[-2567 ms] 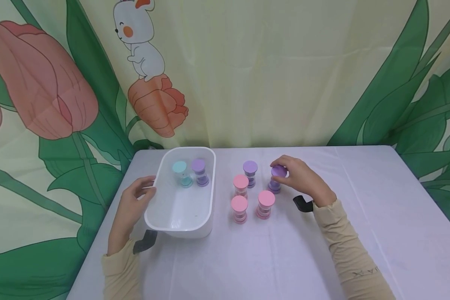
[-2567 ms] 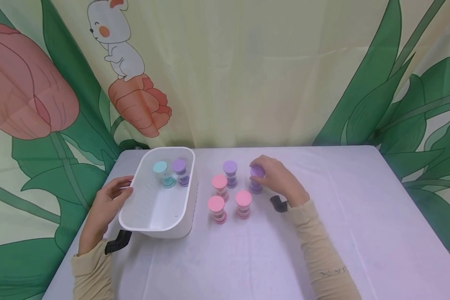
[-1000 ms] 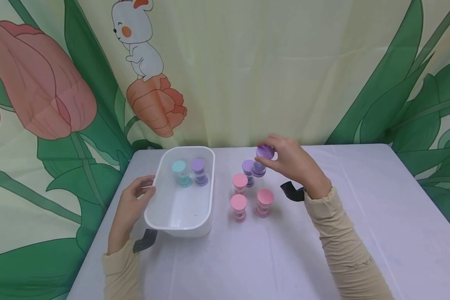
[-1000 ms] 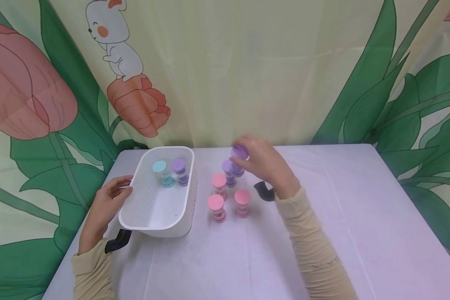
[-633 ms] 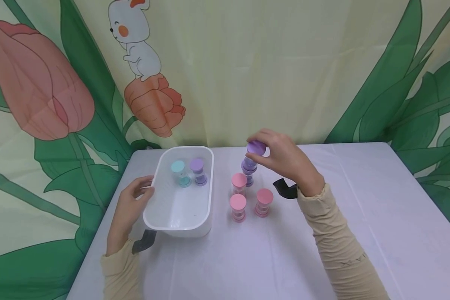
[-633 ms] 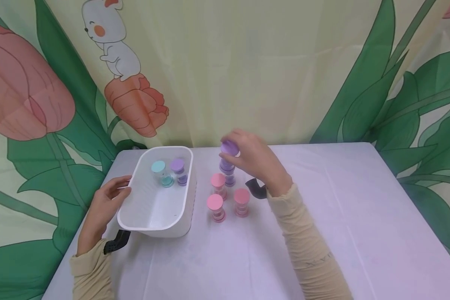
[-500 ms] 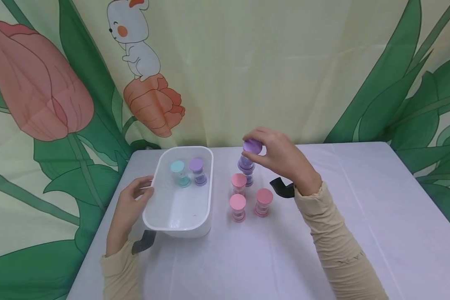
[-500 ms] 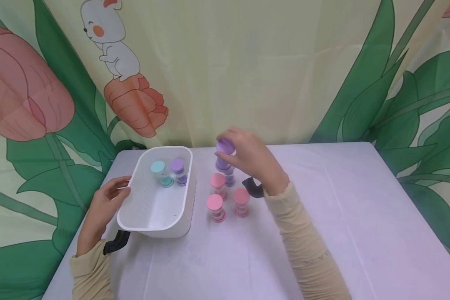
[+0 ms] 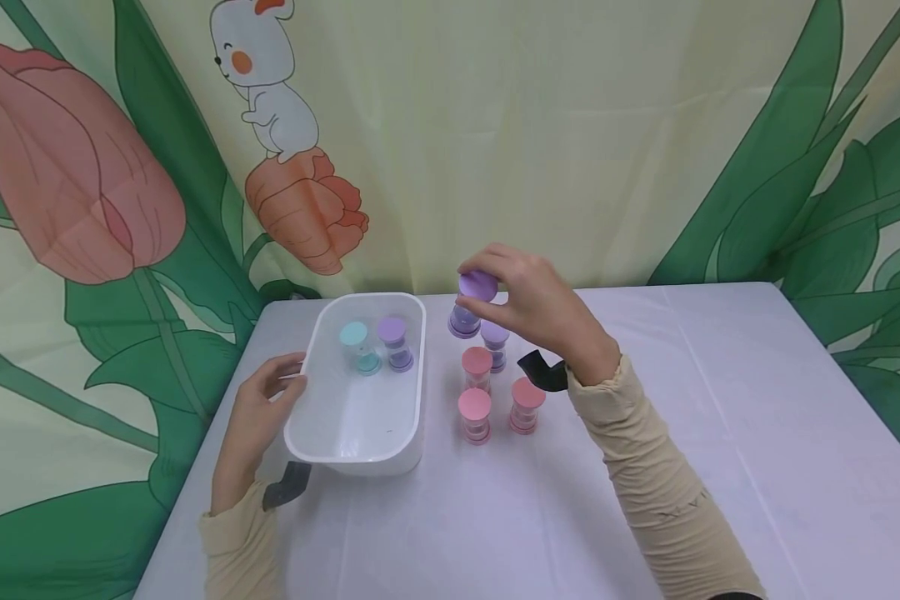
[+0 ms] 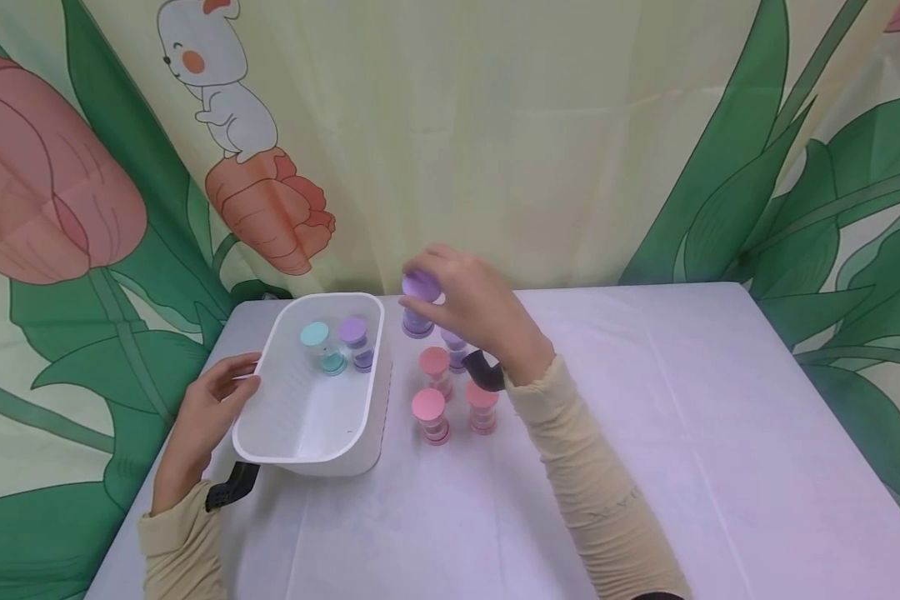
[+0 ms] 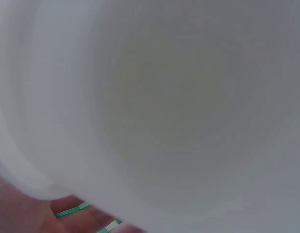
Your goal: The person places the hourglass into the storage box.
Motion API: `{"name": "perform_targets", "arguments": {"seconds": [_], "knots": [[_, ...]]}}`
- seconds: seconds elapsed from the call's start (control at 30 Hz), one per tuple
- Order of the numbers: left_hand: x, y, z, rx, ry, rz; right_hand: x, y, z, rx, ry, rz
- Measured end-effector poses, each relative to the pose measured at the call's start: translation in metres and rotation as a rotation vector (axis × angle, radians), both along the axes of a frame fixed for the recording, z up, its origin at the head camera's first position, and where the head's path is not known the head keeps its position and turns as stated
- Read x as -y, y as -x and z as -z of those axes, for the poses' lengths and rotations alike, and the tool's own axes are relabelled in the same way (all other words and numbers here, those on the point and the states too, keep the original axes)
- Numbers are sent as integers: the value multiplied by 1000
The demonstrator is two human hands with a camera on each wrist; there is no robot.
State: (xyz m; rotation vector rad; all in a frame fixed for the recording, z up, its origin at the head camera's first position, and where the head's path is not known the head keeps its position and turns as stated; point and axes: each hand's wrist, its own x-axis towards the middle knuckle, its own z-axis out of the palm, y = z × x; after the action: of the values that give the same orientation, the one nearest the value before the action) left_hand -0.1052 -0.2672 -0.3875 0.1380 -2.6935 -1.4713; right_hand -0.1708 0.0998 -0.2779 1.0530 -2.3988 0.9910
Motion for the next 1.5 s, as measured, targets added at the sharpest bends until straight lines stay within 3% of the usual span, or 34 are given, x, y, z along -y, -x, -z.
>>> {"name": "perform_targets", "arguments": {"seconds": [0.4,1.03,1.5], "knots": [[1,-3,-1,17,6,-1,22,0,2,-41,-6,-74],[0,-1,0,0,5,-3,50,5,6,-24,-50,-135],[0,2,2,-15,2,0,64,7,8,-4,-89,-131]]}}
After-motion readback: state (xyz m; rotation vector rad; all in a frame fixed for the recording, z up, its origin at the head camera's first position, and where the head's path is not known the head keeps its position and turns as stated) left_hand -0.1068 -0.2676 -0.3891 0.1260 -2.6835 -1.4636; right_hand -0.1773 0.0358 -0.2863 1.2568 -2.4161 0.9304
